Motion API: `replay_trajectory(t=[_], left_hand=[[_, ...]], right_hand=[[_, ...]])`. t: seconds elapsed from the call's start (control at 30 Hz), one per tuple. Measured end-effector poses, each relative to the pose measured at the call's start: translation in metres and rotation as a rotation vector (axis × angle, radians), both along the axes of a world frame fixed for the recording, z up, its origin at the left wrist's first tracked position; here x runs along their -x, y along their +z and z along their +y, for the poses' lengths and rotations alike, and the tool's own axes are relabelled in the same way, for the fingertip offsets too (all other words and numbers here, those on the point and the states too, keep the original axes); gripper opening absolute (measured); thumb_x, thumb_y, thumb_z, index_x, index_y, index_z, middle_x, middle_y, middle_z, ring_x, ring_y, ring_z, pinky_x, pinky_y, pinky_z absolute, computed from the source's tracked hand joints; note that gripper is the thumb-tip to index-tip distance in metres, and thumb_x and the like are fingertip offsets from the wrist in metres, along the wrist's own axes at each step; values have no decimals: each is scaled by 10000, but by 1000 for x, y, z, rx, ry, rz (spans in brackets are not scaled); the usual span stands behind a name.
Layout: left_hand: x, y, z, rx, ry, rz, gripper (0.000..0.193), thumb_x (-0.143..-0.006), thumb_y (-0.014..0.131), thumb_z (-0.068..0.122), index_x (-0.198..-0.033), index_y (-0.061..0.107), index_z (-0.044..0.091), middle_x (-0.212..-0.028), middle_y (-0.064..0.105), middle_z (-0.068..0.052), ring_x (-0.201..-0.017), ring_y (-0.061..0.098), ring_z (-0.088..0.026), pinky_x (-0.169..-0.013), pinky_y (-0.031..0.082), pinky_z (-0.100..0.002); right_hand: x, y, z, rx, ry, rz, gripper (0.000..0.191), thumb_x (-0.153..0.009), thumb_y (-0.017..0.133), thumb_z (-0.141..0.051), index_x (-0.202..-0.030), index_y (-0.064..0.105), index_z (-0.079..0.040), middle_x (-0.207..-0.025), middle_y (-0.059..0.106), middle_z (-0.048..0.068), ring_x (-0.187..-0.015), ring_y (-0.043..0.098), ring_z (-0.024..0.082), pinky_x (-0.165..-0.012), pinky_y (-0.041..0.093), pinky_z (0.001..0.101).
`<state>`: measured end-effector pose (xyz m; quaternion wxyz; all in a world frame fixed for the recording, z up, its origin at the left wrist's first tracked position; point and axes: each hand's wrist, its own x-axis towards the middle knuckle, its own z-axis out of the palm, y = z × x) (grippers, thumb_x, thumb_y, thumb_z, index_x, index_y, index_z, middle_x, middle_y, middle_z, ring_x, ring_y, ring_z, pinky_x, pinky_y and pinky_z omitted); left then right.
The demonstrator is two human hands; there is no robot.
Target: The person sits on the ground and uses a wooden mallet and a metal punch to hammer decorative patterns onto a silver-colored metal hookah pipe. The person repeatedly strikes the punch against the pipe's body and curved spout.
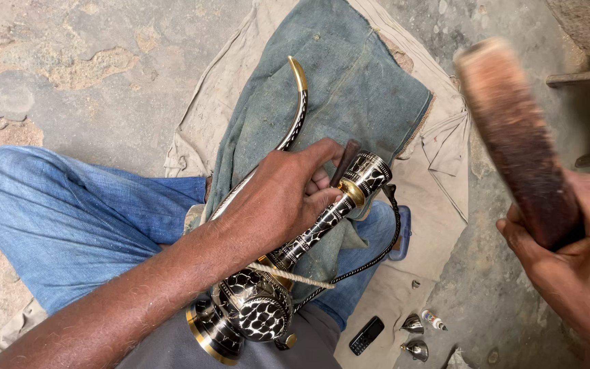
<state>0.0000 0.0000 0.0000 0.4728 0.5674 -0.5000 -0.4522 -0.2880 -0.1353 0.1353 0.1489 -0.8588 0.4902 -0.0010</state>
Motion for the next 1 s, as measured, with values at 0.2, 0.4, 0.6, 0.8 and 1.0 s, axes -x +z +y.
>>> replay_trajectory(t=[0.2, 0.4, 0.6, 0.8, 1.0], left_hand=[[5, 10, -3, -158, 87, -3, 375, -883, 758, 105, -1208, 577, 63, -769, 734, -86, -679, 756, -169, -557, 599, -327], [4, 9, 4, -109, 147, 53, 364, -862, 792, 99, -1182, 623, 69, -735, 715, -67, -645, 727, -146, -550, 589, -308], [6, 9, 4, -182, 156, 89, 511, -854, 787, 112, -1333, 612, 131, -707, 717, -47, -610, 713, -111, -530, 579, -290], [5, 9, 4, -164, 149, 67, 466, -855, 801, 124, -1289, 633, 108, -691, 715, -41, -597, 706, -109, -524, 558, -298], [4, 10, 1, -152, 114, 53, 475, -851, 795, 135, -1293, 623, 109, -703, 709, -40, -615, 702, -105, -536, 581, -290]], right_hand=[[-48, 13, -5, -38, 45, -9, 542, -820, 754, 67, -1336, 592, 35, -894, 665, 102, -795, 668, 171, -716, 557, 308], [-86, 26, -22, 153, 163, 787, 523, -857, 807, -56, -1353, 658, -127, -732, 718, 69, -597, 699, 120, -645, 597, 291], [-78, 15, -48, -51, 217, -7, 444, -866, 735, -53, -1271, 561, 6, -868, 666, 112, -680, 672, 186, -617, 582, 322], [-70, 13, -62, -23, 313, 234, 611, -803, 761, -7, -1393, 601, 5, -894, 592, 132, -678, 632, 230, -622, 592, 334], [-68, 12, -61, -25, 227, 686, 548, -900, 712, -113, -1428, 570, -146, -859, 684, 57, -643, 699, 162, -628, 620, 315]])
